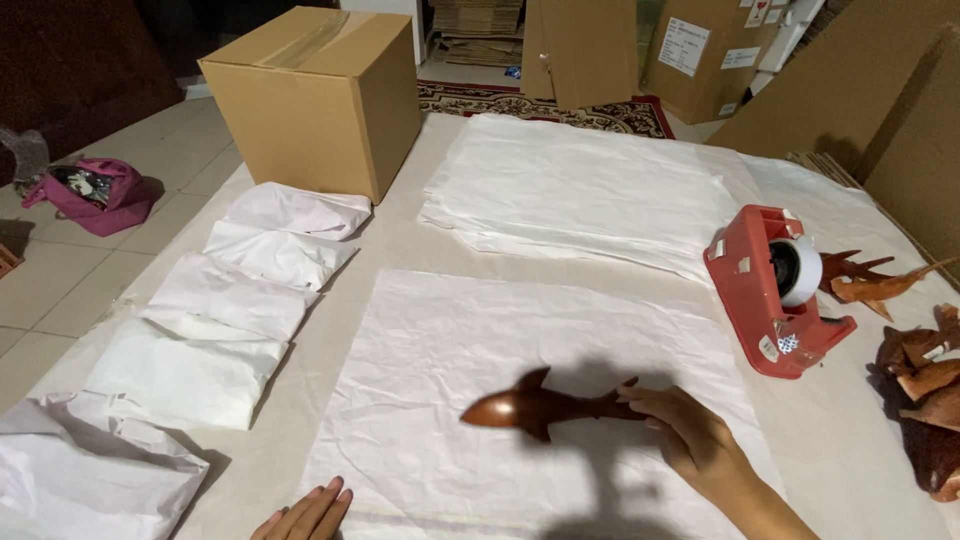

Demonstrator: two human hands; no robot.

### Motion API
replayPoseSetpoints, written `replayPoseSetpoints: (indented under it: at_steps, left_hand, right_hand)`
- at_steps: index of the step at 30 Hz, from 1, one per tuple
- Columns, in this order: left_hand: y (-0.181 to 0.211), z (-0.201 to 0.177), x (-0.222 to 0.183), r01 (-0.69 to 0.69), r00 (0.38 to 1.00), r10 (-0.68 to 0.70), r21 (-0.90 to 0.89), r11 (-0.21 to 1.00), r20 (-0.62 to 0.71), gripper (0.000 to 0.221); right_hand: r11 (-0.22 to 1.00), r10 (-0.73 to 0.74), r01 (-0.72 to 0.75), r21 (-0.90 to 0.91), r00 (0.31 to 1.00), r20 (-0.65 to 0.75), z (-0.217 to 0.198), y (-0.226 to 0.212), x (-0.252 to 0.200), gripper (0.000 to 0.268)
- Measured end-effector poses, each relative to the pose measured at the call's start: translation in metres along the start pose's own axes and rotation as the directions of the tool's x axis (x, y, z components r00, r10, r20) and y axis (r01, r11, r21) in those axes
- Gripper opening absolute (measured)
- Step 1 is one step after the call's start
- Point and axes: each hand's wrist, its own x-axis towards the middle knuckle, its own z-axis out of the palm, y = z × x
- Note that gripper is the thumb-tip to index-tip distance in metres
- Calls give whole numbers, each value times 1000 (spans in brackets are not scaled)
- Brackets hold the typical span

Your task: Wrapping wooden shark figurines in protective paper and securing them with tape.

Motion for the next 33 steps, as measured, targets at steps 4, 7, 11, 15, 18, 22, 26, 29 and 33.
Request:
replayPoseSetpoints:
  at_steps: [4,7,11,15,18,22,26,29,33]
  left_hand:
    - [-7,3,-10,18,990,-21,24,1000,141,40]
    - [-11,4,-14,-36,991,32,31,999,133,41]
    - [-16,-2,-10,5,896,-26,46,999,443,47]
    - [-23,0,-7,23,702,-66,70,997,709,57]
    - [-24,4,-12,14,699,-76,92,996,711,58]
    - [-21,1,-7,33,673,-87,88,996,735,54]
    - [-24,0,-3,43,673,-77,64,997,736,59]
    - [-28,1,-2,-16,556,-57,79,997,829,62]
    - [-39,24,-32,-73,724,-5,84,994,690,61]
  right_hand:
    - [967,255,-254,33,966,-33,12,30,-24,33]
    - [939,344,-343,28,935,-91,11,22,-8,21]
    - [902,383,-367,227,923,-28,7,33,-3,21]
    - [884,400,-396,248,916,37,3,45,-5,21]
    - [870,399,-403,284,914,72,3,53,-7,22]
    - [838,452,-451,309,889,71,5,53,-9,24]
    - [858,450,-435,272,893,8,6,49,-6,24]
    - [845,478,-461,271,878,4,5,48,-4,23]
    - [888,401,-392,243,916,13,5,41,1,22]
